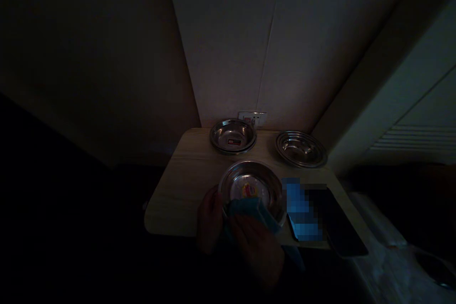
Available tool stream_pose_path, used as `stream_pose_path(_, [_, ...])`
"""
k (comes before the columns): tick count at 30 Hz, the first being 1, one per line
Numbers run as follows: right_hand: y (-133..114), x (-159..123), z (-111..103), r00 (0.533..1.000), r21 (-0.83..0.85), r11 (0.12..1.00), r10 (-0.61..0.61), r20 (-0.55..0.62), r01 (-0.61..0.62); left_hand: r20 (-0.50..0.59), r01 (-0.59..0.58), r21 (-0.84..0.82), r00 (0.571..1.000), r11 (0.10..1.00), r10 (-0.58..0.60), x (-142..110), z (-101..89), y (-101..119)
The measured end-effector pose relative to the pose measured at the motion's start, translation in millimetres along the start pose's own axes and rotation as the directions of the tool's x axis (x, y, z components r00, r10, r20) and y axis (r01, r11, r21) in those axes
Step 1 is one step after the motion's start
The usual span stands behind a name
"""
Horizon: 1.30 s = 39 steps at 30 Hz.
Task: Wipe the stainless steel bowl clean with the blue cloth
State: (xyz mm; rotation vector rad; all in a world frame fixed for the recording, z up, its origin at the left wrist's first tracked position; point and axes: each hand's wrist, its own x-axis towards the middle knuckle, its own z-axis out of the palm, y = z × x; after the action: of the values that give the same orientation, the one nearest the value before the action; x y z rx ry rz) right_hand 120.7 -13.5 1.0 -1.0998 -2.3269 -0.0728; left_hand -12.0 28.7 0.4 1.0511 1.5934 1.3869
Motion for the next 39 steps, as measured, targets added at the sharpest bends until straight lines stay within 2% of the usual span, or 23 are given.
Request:
stream_pose_path(4, [20,-14,-21,0.991,0.038,0.991,-0.131,0.032,0.13,0.027,0.041,-0.054,0.999,0.998,-0.04,0,0.3,-2])
stream_pose_path(7, [26,-17,-30,0.989,0.019,0.989,-0.146,0.019,0.145,-0.001,0.064,-0.06,0.998,0.996,-0.064,-1,4.3,-2])
stream_pose_path(9, [23,-16,-28,0.992,0.007,0.992,-0.128,-0.011,0.128,-0.003,0.079,-0.052,0.997,0.995,-0.08,-5,6.0,-2])
stream_pose_path(14, [9,-12,-13,0.999,-0.017,0.999,-0.05,-0.021,0.05,0.081,0.087,-0.006,0.993,0.996,-0.086,-19,5.3,-4])
stream_pose_path(18, [1,-15,-6,0.999,-0.022,1.0,-0.003,-0.033,0.002,0.055,0.056,0.036,0.997,0.998,-0.058,-22,4.0,-5])
stream_pose_path(20, [3,-18,-8,0.999,-0.006,0.999,-0.033,-0.038,0.033,0.039,0.022,0.052,0.999,0.998,-0.024,-20,2.7,-4])
stream_pose_path(24, [20,-26,-24,0.982,-0.003,0.983,-0.184,-0.03,0.184,-0.045,-0.011,0.072,0.999,0.997,0.014,-15,0.5,-6])
stream_pose_path(27, [30,-31,-33,0.975,-0.01,0.975,-0.222,-0.003,0.222,-0.068,-0.044,0.058,0.997,0.997,0.048,-15,2.1,-10])
stream_pose_path(30, [25,-29,-25,0.988,-0.004,0.988,-0.153,0.003,0.153,-0.106,-0.051,0.071,0.993,0.996,0.059,-17,4.8,-13])
stream_pose_path(32, [13,-23,-12,0.998,-0.001,0.999,-0.054,-0.009,0.054,-0.107,-0.066,0.087,0.991,0.994,0.075,-17,5.2,-13])
stream_pose_path(35, [-4,-8,7,0.999,0.071,0.997,0.032,-0.04,-0.029,-0.115,-0.074,0.099,0.99,0.992,0.085,-17,2.5,-11])
stream_pose_path(39, [-9,7,15,0.999,0.189,0.981,0.053,0.005,-0.053,-0.127,-0.065,0.091,0.989,0.994,0.076,-15,-3.8,-11])
